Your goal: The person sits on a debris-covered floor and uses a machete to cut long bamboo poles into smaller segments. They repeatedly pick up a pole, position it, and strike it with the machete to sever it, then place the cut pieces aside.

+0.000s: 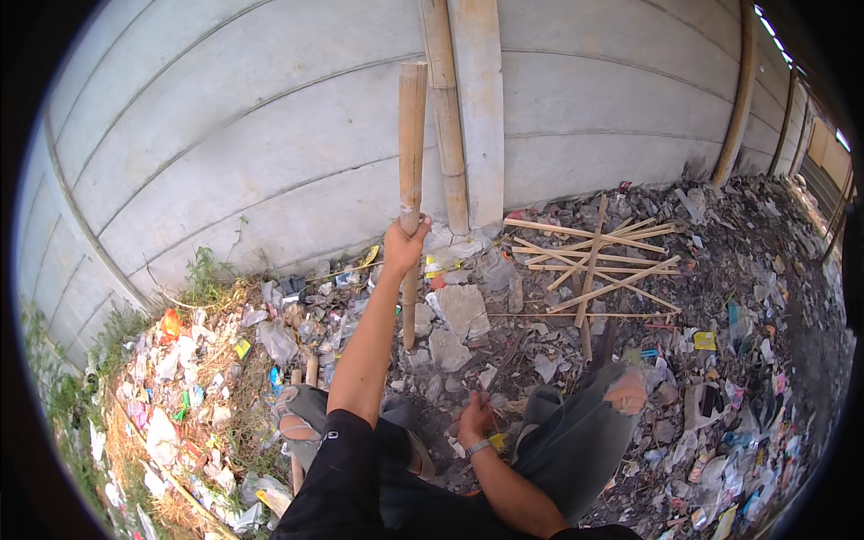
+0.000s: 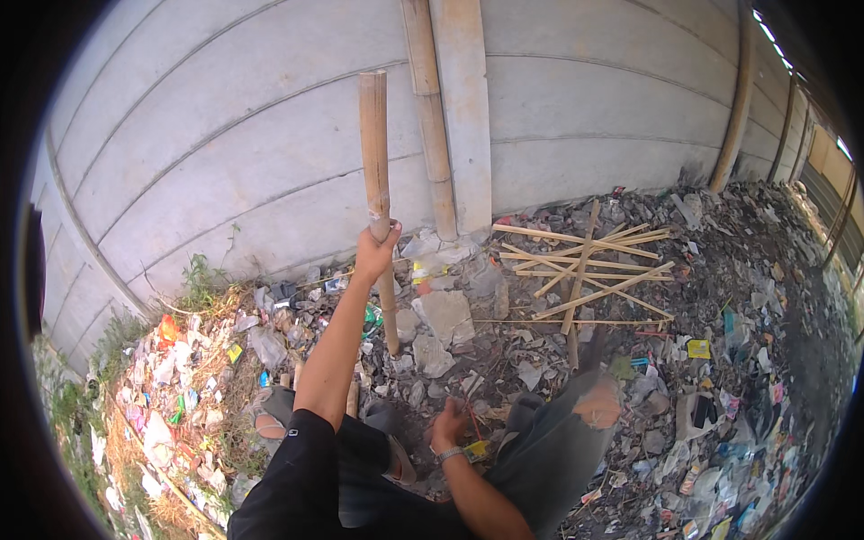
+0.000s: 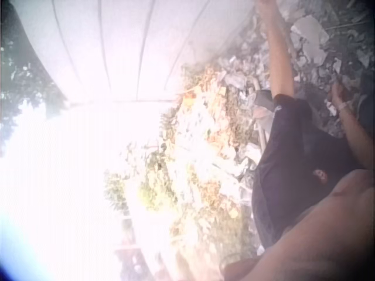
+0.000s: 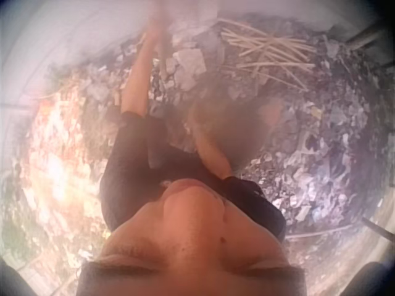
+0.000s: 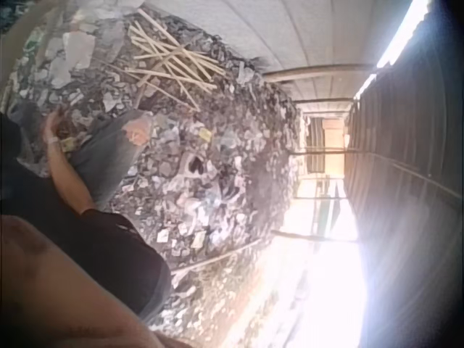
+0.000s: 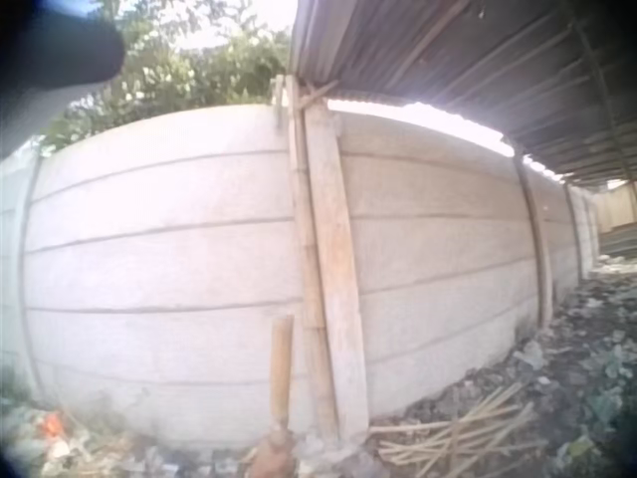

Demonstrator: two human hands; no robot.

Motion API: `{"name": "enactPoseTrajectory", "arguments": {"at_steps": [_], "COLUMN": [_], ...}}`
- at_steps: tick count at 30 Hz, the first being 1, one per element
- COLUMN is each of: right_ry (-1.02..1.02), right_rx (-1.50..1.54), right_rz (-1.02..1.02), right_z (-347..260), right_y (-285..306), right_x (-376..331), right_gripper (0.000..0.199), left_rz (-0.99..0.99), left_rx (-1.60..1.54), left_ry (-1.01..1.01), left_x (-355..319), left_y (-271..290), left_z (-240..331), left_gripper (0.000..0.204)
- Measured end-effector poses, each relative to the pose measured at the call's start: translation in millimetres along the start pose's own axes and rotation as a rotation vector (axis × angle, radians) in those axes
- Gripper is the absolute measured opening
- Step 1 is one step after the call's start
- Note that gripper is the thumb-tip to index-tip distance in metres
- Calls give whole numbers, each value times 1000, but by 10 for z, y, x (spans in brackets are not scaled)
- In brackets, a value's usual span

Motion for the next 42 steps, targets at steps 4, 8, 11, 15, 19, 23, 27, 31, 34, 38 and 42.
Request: {"name": "enactPoseTrajectory", "arguments": {"at_steps": [4, 8, 11, 15, 19, 23, 27, 31, 34, 38, 42], "right_ry": [68, 104, 113, 241, 570, 580, 800, 1052, 1309, 1479, 1608], "right_rx": [-114, -102, -79, -171, -299, -173, -151, -163, -85, -63, -125], "right_rz": [17, -31, -52, -154, -193, -488, -669, -651, -654, -664, -585], "right_z": [-154, 1, -109, -297, -811, -1923, -3296, -3981, -4243, -4365, -4376], "right_y": [-44, -108, -167, -243, -365, -638, -861, -953, -1000, -1095, -1192], "right_x": [-113, -60, -95, -188, -324, -1141, -2279, -2984, -3452, -3800, -3939], "right_gripper": [36, 49, 47, 42, 37, 28, 39, 46, 51, 54, 52], "left_rz": [317, 459, 360, 214, 336, 372, 383, 369, 421, 468, 429], "left_rx": [47, -65, -81, -51, -18, -61, -3, 48, 58, 14, -53], "left_ry": [-12, -247, -249, -253, -323, -272, -310, -307, -354, -371, -317], "left_x": [95, 312, 333, 379, 180, -73, -67, -138, -212, -336, -387], "left_y": [463, 878, 1017, 1188, 1334, 1293, 1119, 992, 1047, 1093, 1108], "left_z": [591, 1027, 1311, 1288, 1368, 1372, 1392, 1464, 1539, 1648, 1694], "left_gripper": [44, 48, 44, 48, 45, 38, 36, 32, 29, 29, 29]}}
Point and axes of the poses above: each hand's wrist, its own x-axis towards the middle knuckle, its own y-axis out of the back of the hand, z = x × y, the point moved 9 cm from there along x, towards the middle knuckle, and after that the axes turned 1 degree about -y, right-handed, at the moved point
